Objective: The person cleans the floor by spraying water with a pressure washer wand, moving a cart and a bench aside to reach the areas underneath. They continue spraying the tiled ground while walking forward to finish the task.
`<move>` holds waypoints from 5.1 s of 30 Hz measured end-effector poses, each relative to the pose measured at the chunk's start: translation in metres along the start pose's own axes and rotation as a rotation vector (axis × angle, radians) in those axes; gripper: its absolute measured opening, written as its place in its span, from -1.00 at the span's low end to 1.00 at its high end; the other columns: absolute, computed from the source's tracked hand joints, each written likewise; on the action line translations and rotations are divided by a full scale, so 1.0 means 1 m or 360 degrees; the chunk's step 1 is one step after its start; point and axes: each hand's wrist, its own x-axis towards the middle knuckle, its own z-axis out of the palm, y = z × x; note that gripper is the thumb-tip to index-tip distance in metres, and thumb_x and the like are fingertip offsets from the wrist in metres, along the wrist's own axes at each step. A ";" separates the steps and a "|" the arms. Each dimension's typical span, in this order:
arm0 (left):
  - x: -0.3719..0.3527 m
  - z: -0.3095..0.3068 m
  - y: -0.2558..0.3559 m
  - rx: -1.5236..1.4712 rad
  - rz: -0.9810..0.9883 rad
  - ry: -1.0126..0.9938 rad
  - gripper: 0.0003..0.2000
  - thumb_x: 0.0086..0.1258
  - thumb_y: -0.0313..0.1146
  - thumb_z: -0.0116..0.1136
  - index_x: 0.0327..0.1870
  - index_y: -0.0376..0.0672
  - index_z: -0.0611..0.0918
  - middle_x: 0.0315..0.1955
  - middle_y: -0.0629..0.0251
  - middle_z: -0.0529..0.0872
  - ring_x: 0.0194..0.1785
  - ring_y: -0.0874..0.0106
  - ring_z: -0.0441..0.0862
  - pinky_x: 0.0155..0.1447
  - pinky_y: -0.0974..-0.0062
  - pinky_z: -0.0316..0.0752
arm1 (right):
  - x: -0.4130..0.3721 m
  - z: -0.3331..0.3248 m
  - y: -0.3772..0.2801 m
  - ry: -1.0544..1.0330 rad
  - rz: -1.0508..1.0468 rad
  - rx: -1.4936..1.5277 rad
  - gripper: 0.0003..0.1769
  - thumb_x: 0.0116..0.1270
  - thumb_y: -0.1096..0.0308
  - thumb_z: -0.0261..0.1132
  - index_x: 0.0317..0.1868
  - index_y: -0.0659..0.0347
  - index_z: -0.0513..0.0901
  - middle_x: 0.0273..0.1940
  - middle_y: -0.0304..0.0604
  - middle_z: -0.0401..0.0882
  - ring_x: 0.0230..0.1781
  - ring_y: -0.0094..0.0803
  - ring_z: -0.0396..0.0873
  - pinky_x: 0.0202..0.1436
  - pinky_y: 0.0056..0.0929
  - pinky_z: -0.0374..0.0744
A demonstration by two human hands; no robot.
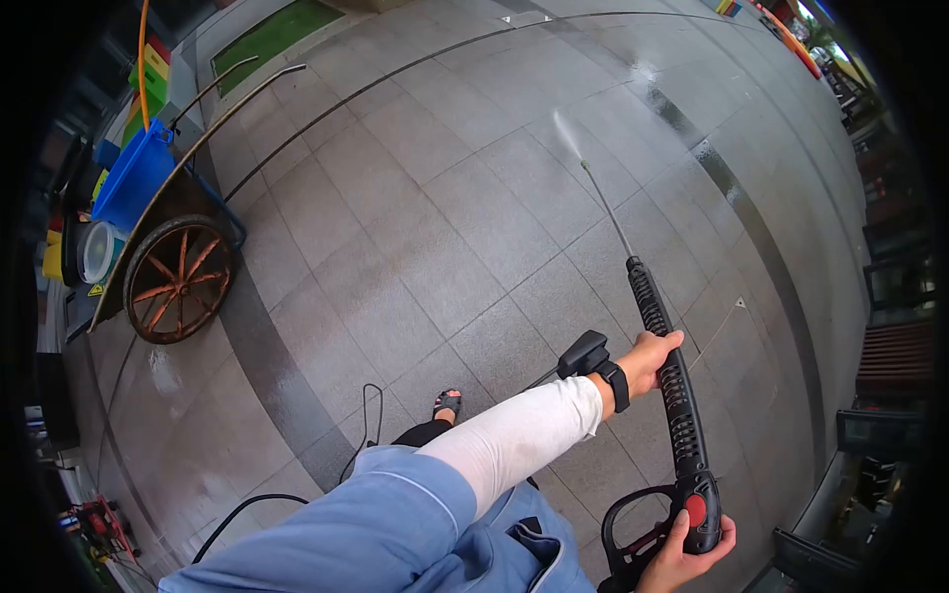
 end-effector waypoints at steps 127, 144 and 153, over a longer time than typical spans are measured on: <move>-0.166 -0.326 0.490 -0.0057 0.0261 0.0034 -0.73 0.25 -0.17 0.03 -0.25 -0.19 0.42 -0.42 0.30 0.51 -0.38 0.38 0.53 -0.32 0.23 0.52 | -0.191 0.385 -0.351 -0.0378 -0.0509 0.0057 -0.46 0.06 0.48 0.32 0.00 0.30 0.24 -0.22 -0.12 0.31 -0.37 -0.53 0.39 -0.29 -0.61 0.42; -0.237 -0.361 0.383 -0.0437 0.0268 0.0628 -0.73 0.20 -0.25 0.07 -0.23 -0.24 0.38 -0.41 0.26 0.49 -0.38 0.36 0.55 -0.36 0.19 0.54 | -0.173 0.310 -0.327 -0.0961 -0.0218 0.0177 -0.45 0.05 0.42 0.34 0.00 0.25 0.23 -0.27 -0.14 0.36 -0.49 -0.53 0.42 -0.45 -0.64 0.44; -0.256 -0.385 0.427 -0.0384 0.0602 0.0487 -0.78 0.22 -0.21 0.05 -0.35 -0.20 0.42 -0.50 0.29 0.49 -0.42 0.36 0.54 -0.33 0.21 0.54 | -0.190 0.347 -0.339 -0.0984 -0.0479 0.0234 -0.44 0.02 0.46 0.35 0.00 0.28 0.24 -0.23 -0.14 0.32 -0.45 -0.54 0.41 -0.37 -0.63 0.43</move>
